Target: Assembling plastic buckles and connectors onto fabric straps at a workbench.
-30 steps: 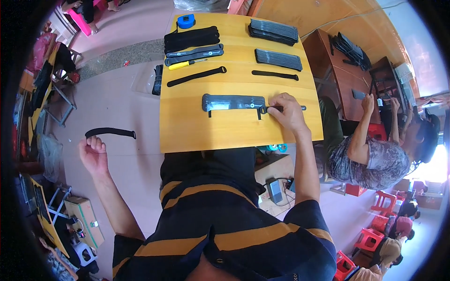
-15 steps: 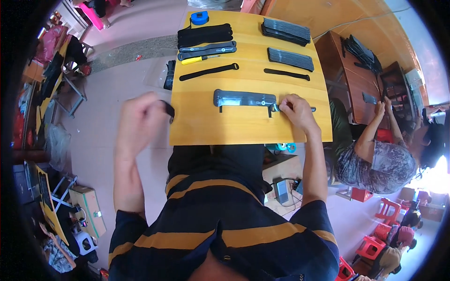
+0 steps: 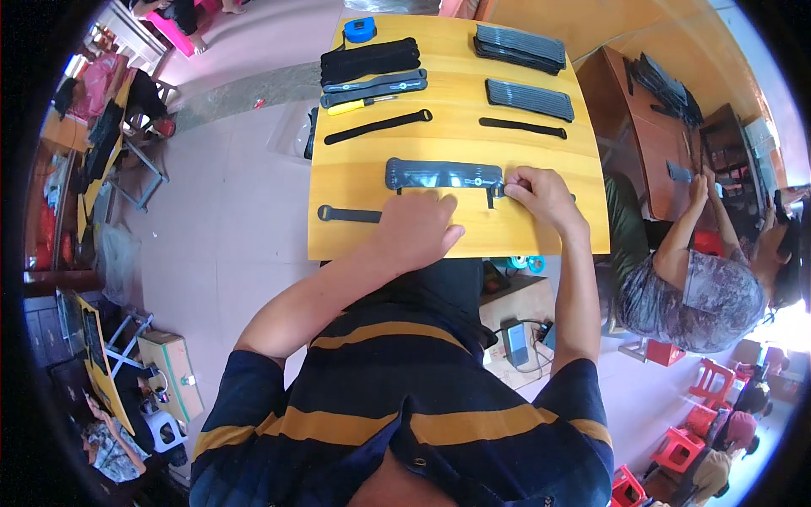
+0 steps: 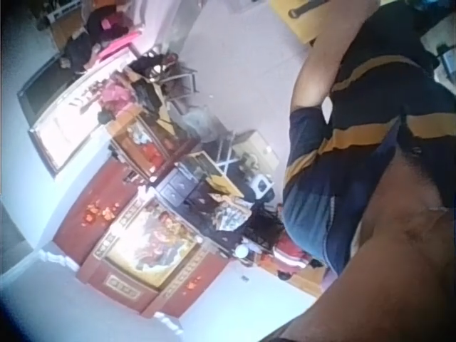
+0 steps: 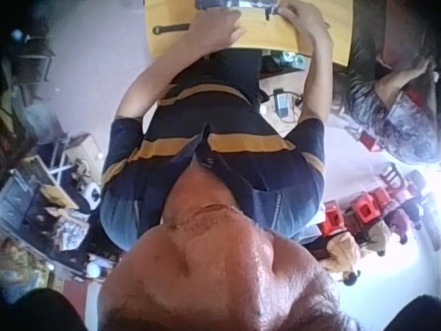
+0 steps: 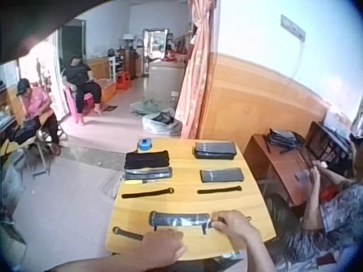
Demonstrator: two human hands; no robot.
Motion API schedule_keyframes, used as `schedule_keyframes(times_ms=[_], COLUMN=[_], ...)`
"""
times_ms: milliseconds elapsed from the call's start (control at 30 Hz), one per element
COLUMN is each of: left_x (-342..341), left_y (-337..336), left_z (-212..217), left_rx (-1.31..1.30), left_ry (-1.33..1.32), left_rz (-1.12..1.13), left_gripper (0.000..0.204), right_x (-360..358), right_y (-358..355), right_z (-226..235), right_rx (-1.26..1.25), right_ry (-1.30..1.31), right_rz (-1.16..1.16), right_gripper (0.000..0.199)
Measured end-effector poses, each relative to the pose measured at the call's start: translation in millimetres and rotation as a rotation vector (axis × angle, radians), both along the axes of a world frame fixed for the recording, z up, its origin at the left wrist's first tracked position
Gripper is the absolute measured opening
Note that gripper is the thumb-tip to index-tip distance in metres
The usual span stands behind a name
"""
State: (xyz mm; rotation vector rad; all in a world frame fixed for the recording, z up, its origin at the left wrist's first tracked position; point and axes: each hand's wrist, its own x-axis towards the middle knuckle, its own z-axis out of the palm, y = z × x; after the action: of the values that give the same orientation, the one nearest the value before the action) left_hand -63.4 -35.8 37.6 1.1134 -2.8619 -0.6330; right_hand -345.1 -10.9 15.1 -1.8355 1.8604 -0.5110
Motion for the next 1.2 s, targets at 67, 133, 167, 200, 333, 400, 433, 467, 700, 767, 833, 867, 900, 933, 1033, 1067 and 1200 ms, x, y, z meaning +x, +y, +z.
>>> schedule_keyframes(times_ms=[67,133,167,200,333,400,433,467,700,767,833,867,900,933,1033,1067,1200], left_x=[-7,-17,-22,-24,-30,-31,-31,-31,-31,-32,-31,-30,-30,-31,-32,-32,-31], left_y=[-4,-18,-23,-23,-23,-20,-19,-18,-25,-25,-27,-27,-27,-27,-27,-27,-27], left_z=[-1,-31,-41,-52,-64,-63,-62,-62,-57,-57,-62,-62,-62,-60,-60,-60,-58], left_rx=[-0.129,-0.193,-0.257,-0.258,-0.228,-0.208,-0.212,-0.216,-0.170,-0.147,-0.154,-0.160,-0.162,-0.143,-0.121,-0.121,-0.123], left_ry=[0.222,0.240,0.261,0.258,0.127,0.133,0.131,0.130,0.181,0.160,0.172,0.181,0.180,0.162,0.158,0.155,0.135], left_rz=[-0.005,-0.117,-0.231,-0.234,-0.265,-0.246,-0.231,-0.215,-0.214,-0.212,-0.212,-0.210,-0.206,-0.207,-0.204,-0.203,-0.197], left_gripper=[0.043,0.050,0.058,0.058,0.060,0.059,0.059,0.058,0.055,0.056,0.057,0.057,0.057,0.057,0.057,0.057,0.057], right_x=[2,2,1,0,-2,1,3,5,10,2,-13,-18,-22,-28,-41,-45,-50], right_y=[1,-2,-3,-3,2,5,5,6,0,-11,-28,-36,-43,-47,-57,-58,-58], right_z=[7,5,5,4,1,2,2,4,11,14,8,8,7,6,-3,-5,-13], right_rx=[0.033,0.049,0.063,0.062,-0.024,-0.056,-0.069,-0.081,-0.105,0.002,0.052,0.181,0.310,0.310,0.339,0.471,0.666], right_ry=[0.012,0.036,0.063,0.060,0.104,0.141,0.165,0.190,0.315,0.302,0.297,0.216,0.134,0.136,-0.020,-0.131,-0.410], right_rz=[0.035,0.055,0.074,0.071,0.072,0.082,0.075,0.069,0.099,0.157,0.194,0.239,0.284,0.282,0.391,0.346,0.282], right_gripper=[0.019,0.018,0.018,0.018,0.015,0.015,0.014,0.014,0.012,0.011,0.009,0.009,0.010,0.010,0.013,0.016,0.020])
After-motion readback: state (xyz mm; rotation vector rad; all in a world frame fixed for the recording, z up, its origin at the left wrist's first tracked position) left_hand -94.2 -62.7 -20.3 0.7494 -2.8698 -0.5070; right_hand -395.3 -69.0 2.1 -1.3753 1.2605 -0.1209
